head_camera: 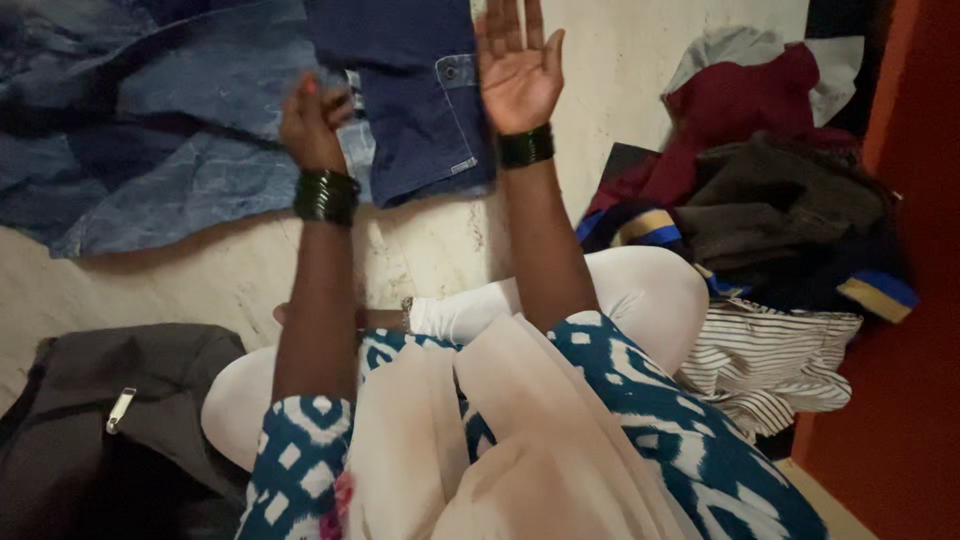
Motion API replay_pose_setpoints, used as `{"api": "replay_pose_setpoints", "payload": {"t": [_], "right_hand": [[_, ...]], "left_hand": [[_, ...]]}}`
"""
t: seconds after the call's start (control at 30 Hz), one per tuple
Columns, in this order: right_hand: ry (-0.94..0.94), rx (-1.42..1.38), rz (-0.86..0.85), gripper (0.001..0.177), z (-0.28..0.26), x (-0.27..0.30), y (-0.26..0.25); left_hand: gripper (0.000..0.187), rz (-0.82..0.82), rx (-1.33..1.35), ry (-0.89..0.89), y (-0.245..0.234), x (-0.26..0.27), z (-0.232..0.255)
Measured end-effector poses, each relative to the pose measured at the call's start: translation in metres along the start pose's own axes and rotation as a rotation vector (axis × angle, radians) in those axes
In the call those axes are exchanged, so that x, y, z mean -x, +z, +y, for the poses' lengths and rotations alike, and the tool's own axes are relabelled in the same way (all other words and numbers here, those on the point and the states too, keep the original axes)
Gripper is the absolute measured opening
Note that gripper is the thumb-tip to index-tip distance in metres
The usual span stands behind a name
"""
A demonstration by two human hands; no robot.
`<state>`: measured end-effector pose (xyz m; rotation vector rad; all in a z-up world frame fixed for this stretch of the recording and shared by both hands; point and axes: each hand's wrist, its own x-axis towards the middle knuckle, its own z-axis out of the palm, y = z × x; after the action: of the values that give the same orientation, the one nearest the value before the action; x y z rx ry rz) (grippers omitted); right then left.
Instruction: The person folds a denim jacket on the floor. They smooth the fabric, fold the sleeves and sides inward, and then fold the jacket in half to create a compact bundle.
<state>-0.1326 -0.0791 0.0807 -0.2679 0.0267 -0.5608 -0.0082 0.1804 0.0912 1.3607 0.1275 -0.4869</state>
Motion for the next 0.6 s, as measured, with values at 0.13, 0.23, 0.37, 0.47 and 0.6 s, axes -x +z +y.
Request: {"api": "replay_pose_setpoints", "payload": {"t": [0.13, 0.23, 0.37, 0.47, 0.6], "right_hand": [[-0.013, 0.165, 0.218, 0.043, -0.021, -0.002, -0.017], [0.020, 0.338, 0.217, 0.040, -0.031, 0.007, 0.008], [0.028, 0.721, 0.250, 0.039, -0.017, 0.011, 0.032], [-0.002, 1.085, 0.365, 0.038, 0.008, 0.021, 0.038], [-0.279, 1.851, 0.153, 0.034, 0.060, 0.048, 0.062]], "left_hand": [[0.041, -0.161, -0.776, 0.868, 0.041, 0.073, 0.058], [0.043, -0.337, -1.246, 1.037, 0.065, 0.099, 0.059], [0.011, -0.339, -1.260, 0.743, 0.043, 0.078, 0.020], [0.010, 0.010, -0.606, 0.283, 0.023, 0.051, -0.014], [0.029, 0.260, -0.329, 0.258, -0.005, -0.036, -0.057]]}}
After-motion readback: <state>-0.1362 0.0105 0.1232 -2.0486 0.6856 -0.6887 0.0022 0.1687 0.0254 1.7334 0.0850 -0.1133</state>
